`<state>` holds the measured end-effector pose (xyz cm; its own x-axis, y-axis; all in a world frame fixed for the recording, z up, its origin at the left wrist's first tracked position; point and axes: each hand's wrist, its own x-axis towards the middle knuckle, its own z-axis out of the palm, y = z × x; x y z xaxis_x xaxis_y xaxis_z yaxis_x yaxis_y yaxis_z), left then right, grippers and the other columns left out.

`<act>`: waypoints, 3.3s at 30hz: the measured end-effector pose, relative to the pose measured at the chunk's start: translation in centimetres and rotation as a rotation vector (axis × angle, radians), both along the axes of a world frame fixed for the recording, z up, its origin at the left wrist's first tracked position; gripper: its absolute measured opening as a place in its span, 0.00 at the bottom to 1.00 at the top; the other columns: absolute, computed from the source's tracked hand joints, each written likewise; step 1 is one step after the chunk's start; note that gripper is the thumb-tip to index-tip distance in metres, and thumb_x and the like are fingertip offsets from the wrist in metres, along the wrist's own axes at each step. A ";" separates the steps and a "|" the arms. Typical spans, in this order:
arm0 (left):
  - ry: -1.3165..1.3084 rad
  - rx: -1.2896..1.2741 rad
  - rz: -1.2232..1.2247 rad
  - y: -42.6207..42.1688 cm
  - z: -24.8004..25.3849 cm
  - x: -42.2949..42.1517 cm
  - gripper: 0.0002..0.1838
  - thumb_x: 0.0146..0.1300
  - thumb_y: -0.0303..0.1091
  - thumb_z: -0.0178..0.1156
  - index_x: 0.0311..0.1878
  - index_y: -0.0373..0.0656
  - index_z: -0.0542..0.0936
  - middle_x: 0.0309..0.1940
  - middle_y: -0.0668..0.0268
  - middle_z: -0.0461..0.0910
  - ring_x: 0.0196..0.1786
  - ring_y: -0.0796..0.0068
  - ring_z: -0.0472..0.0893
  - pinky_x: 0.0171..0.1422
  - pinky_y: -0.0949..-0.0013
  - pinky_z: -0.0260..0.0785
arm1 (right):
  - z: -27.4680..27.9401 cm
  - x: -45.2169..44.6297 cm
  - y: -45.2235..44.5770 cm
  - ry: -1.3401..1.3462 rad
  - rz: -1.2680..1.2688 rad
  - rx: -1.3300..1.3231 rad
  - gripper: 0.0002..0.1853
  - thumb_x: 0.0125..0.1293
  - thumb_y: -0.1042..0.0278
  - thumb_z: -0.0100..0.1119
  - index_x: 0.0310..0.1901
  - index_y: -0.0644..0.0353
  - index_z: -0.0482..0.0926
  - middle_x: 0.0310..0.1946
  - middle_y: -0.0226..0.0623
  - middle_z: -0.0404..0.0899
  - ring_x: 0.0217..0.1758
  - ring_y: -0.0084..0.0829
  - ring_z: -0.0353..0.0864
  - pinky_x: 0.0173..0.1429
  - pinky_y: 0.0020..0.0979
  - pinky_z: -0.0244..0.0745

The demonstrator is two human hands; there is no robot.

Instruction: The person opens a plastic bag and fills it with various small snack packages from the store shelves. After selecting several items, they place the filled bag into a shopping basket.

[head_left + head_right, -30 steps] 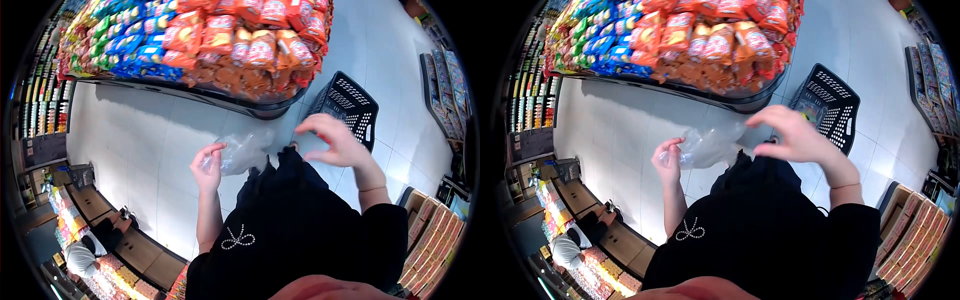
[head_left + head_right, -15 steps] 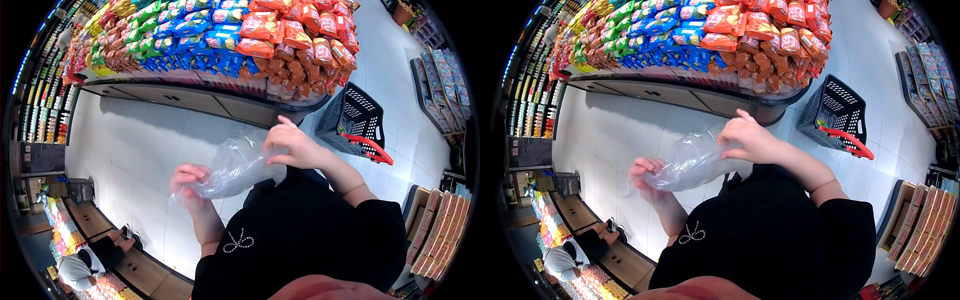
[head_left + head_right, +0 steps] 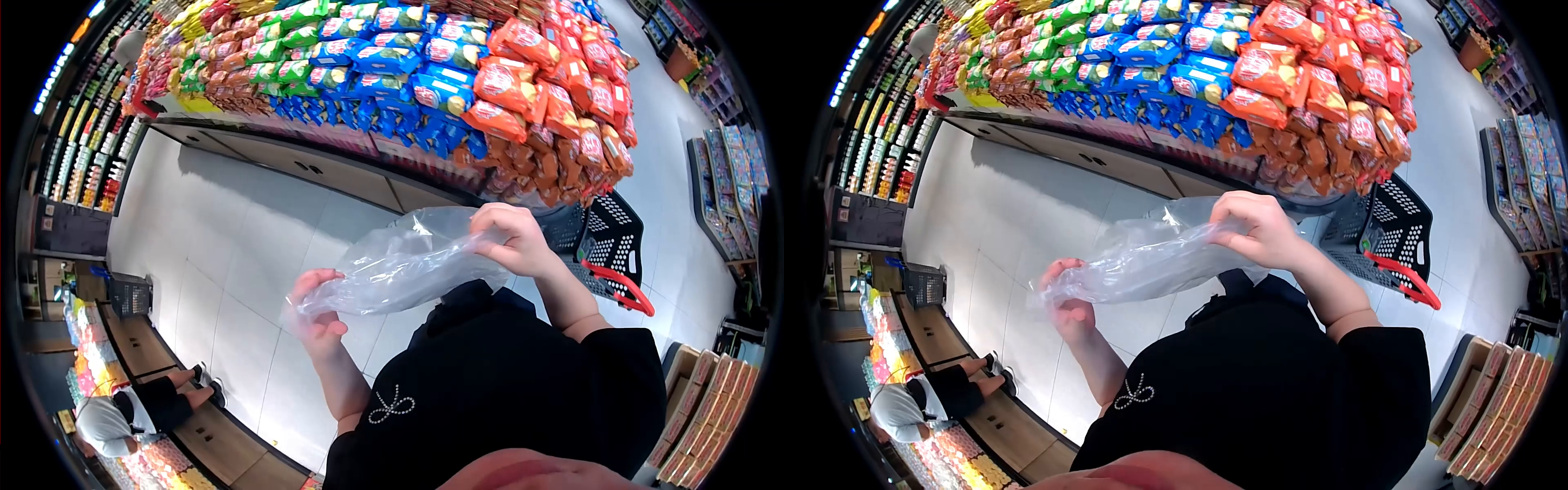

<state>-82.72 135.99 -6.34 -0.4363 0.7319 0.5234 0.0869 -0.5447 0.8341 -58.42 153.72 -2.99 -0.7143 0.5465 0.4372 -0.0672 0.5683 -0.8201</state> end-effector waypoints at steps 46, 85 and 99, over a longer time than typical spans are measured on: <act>-0.690 -0.308 -0.476 21.3 0.2 -20.1 0.17 0.69 0.37 0.42 0.55 0.39 0.67 0.49 0.58 0.74 0.50 0.65 0.75 0.53 0.60 0.70 | 0.0 -20.5 4.2 -0.266 -0.125 -0.048 0.55 0.44 0.68 0.71 0.70 0.55 0.43 0.70 0.53 0.34 0.73 0.49 0.38 0.71 0.40 0.46; 0.675 -0.043 -0.299 22.4 -4.1 -22.0 0.16 0.41 0.16 0.53 0.36 0.37 0.78 0.41 0.59 0.79 0.49 0.56 0.76 0.55 0.63 0.66 | 2.8 -17.2 5.0 0.076 -0.626 0.076 0.05 0.45 0.70 0.65 0.23 0.57 0.78 0.41 0.40 0.79 0.58 0.43 0.69 0.64 0.46 0.57; 0.572 -0.404 -0.994 25.2 1.4 -19.2 0.31 0.49 0.36 0.65 0.58 0.41 0.69 0.57 0.58 0.69 0.62 0.64 0.67 0.64 0.64 0.57 | 4.1 -19.5 3.5 -0.136 0.123 0.128 0.04 0.51 0.73 0.60 0.30 0.54 0.79 0.35 0.29 0.74 0.54 0.41 0.70 0.64 0.50 0.57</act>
<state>-101.96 161.16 -4.91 0.6271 0.7706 0.1139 0.1898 -0.2930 0.9371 -77.92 157.26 1.14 -0.8293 0.3982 0.3920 -0.0355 0.6625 -0.7482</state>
